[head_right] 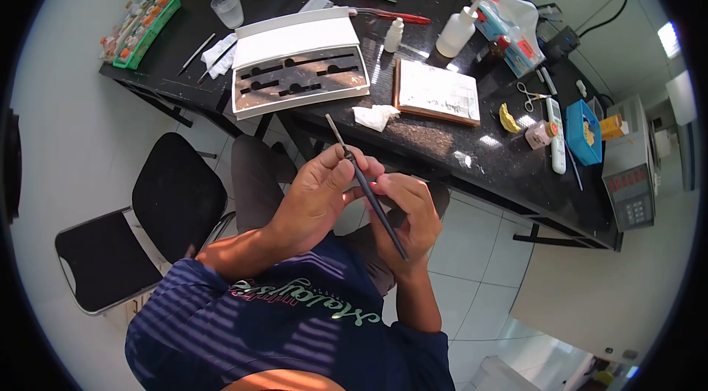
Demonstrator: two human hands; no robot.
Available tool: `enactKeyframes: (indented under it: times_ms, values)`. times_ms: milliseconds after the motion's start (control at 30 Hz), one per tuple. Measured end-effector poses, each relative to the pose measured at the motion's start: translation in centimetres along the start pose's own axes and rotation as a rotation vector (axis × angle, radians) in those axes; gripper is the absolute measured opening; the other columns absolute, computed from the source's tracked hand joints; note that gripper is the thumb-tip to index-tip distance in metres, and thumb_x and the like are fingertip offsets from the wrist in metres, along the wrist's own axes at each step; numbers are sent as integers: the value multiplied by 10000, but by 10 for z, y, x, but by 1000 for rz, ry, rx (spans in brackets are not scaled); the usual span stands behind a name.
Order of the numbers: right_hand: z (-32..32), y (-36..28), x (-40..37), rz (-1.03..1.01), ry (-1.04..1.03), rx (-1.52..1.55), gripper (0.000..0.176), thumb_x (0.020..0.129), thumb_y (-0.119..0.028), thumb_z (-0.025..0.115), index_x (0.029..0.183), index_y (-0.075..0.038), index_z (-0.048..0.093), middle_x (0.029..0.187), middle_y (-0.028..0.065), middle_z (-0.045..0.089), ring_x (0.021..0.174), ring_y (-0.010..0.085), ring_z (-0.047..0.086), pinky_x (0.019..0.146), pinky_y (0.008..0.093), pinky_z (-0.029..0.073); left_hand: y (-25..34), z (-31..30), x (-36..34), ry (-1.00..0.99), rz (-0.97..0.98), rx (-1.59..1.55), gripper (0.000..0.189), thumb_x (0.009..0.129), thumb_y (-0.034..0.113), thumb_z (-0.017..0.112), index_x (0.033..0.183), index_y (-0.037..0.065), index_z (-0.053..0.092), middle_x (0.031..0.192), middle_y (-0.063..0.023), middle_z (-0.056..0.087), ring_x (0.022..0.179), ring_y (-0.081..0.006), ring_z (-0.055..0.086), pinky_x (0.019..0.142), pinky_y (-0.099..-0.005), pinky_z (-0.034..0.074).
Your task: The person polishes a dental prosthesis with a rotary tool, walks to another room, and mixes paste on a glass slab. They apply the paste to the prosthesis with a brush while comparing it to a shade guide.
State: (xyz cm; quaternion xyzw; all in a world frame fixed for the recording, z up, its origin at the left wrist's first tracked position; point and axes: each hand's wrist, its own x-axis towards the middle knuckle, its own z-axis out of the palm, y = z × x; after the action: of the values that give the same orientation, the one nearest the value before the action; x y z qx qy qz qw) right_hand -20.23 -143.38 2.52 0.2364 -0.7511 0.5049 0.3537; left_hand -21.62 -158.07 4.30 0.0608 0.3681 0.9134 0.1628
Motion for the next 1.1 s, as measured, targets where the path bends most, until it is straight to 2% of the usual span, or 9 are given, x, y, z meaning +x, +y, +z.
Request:
enactKeyframes:
  times_ms: [67, 100, 200, 300, 367, 500, 800, 933, 1100]
  values:
    - [-4, 6, -15, 316, 56, 4, 111, 867, 14, 702, 970, 29, 663, 914, 131, 670, 707, 141, 659, 594, 232, 513, 2, -14, -1, 6, 26, -27, 270, 1034, 314, 499, 1072, 50, 546, 922, -25, 593, 948, -120, 591, 905, -306, 476]
    - [-10, 7, -14, 376, 42, 37, 73, 921, -22, 651, 956, 40, 669, 890, 108, 660, 604, 111, 621, 526, 217, 472, 0, -23, 0, 6, 52, 76, 275, 1046, 320, 469, 1063, 55, 536, 873, -14, 549, 837, -95, 569, 786, -262, 486]
    - [-34, 25, -24, 301, -132, 162, 131, 946, -79, 637, 982, 39, 682, 875, 97, 650, 543, 96, 582, 485, 208, 437, 6, -25, -6, -22, -12, 76, 302, 1042, 334, 476, 1036, 41, 547, 813, 0, 523, 711, -59, 514, 627, -204, 444]
    - [0, -3, 14, 438, -107, 202, 153, 921, -122, 681, 984, 17, 687, 872, 74, 628, 681, 92, 608, 569, 194, 453, 3, -20, -10, -1, -23, 199, 326, 1036, 340, 492, 985, 28, 571, 741, 11, 518, 623, -31, 464, 524, -176, 376]
    - [9, -9, 25, 507, -157, 367, 139, 878, -89, 726, 958, 14, 678, 893, 67, 610, 859, 122, 630, 680, 216, 489, 6, -17, -14, -5, -12, 239, 320, 1029, 330, 512, 961, 25, 583, 719, 14, 526, 612, -28, 461, 522, -176, 376]
    - [19, -8, 26, 519, -201, 498, 118, 850, -10, 730, 935, 35, 661, 912, 95, 613, 883, 180, 653, 731, 262, 524, 9, -26, -19, 25, 6, 300, 279, 1013, 283, 565, 932, 22, 619, 715, 13, 570, 599, -20, 462, 521, -179, 375]
    - [37, -8, 17, 586, -265, 445, 113, 907, -56, 684, 893, 44, 633, 933, 102, 608, 752, 122, 570, 706, 248, 502, 13, -54, -25, -9, -21, 327, 327, 1018, 287, 558, 912, -2, 668, 696, 23, 540, 592, -27, 420, 496, -202, 327]
    - [17, 11, 35, 580, 174, 580, 142, 931, -76, 643, 948, 65, 653, 966, 87, 583, 713, 119, 554, 683, 249, 490, 15, -74, -26, -46, -252, 221, 314, 1020, 276, 550, 999, -3, 693, 667, 48, 492, 584, -25, 382, 496, -204, 306]
    - [17, 17, 83, 469, -113, 98, 154, 889, -16, 674, 1009, 82, 679, 982, 120, 638, 810, 146, 620, 729, 247, 507, 16, -110, -30, 64, -287, 252, 284, 1029, 239, 530, 1026, 10, 696, 703, 33, 540, 577, -23, 395, 513, -195, 330]
